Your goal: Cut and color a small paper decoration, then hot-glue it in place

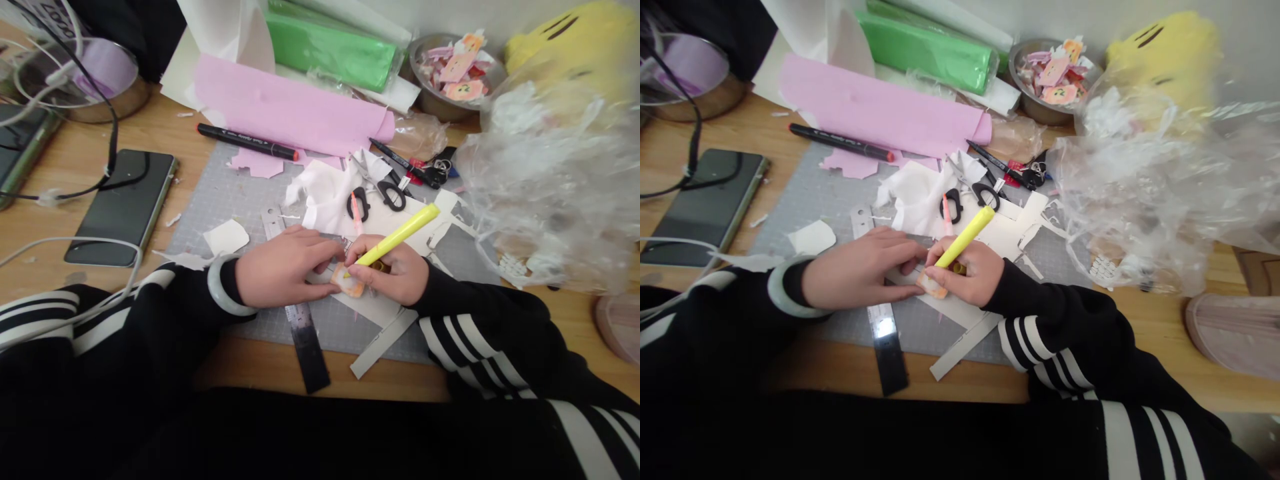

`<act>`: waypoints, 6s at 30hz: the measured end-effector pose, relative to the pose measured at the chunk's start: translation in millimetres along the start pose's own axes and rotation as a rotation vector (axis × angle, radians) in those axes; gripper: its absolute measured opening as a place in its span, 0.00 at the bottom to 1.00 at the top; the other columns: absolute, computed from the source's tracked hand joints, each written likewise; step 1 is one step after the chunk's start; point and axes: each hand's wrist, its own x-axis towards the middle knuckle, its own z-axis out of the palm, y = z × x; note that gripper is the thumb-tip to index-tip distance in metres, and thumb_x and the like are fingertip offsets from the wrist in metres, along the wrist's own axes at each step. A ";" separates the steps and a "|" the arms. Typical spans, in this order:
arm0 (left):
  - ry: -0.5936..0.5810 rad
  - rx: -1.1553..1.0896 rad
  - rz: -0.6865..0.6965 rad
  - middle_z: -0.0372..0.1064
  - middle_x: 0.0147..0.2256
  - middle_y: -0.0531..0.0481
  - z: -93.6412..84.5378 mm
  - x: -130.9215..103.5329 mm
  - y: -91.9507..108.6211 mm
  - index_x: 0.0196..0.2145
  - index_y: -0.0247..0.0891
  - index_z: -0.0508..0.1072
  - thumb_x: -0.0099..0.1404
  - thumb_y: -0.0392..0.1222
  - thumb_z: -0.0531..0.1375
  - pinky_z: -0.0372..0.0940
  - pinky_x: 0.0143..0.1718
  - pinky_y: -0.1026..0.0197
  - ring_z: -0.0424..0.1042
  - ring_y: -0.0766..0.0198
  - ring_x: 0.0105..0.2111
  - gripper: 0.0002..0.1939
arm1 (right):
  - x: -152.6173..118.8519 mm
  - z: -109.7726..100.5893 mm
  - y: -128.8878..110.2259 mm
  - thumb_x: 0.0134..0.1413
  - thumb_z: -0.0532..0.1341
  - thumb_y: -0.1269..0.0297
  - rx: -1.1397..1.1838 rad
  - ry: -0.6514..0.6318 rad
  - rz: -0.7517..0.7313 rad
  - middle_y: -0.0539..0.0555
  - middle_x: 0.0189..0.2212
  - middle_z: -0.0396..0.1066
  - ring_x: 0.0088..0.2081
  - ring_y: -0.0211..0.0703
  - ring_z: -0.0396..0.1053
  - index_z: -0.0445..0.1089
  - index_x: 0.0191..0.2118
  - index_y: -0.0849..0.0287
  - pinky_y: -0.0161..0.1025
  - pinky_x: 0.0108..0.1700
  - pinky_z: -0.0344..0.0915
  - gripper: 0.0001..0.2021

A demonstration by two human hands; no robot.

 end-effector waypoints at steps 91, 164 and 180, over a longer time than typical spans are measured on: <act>-0.004 -0.010 -0.004 0.63 0.27 0.55 0.4 -1.4 -1.2 0.38 0.38 0.65 0.62 0.47 0.57 0.53 0.37 0.62 0.63 0.66 0.29 0.11 | 0.0 0.3 -4.5 0.52 0.58 0.66 0.080 -0.022 0.117 0.45 0.19 0.58 0.20 0.29 0.55 0.64 0.28 0.62 0.29 0.22 0.53 0.06; 0.007 0.000 0.017 0.62 0.26 0.55 0.6 -0.8 -1.3 0.32 0.38 0.62 0.62 0.46 0.57 0.53 0.36 0.62 0.62 0.65 0.28 0.09 | 0.7 0.6 0.3 0.53 0.59 0.65 -0.008 -0.044 -0.017 0.49 0.25 0.65 0.25 0.32 0.59 0.67 0.31 0.62 0.32 0.29 0.57 0.05; -0.004 0.007 0.002 0.61 0.26 0.55 1.0 -0.8 -1.3 0.32 0.38 0.62 0.62 0.47 0.57 0.52 0.36 0.62 0.61 0.66 0.28 0.10 | 2.1 0.4 4.8 0.53 0.60 0.65 -0.061 -0.041 -0.115 0.51 0.27 0.67 0.30 0.35 0.64 0.68 0.32 0.63 0.34 0.34 0.62 0.06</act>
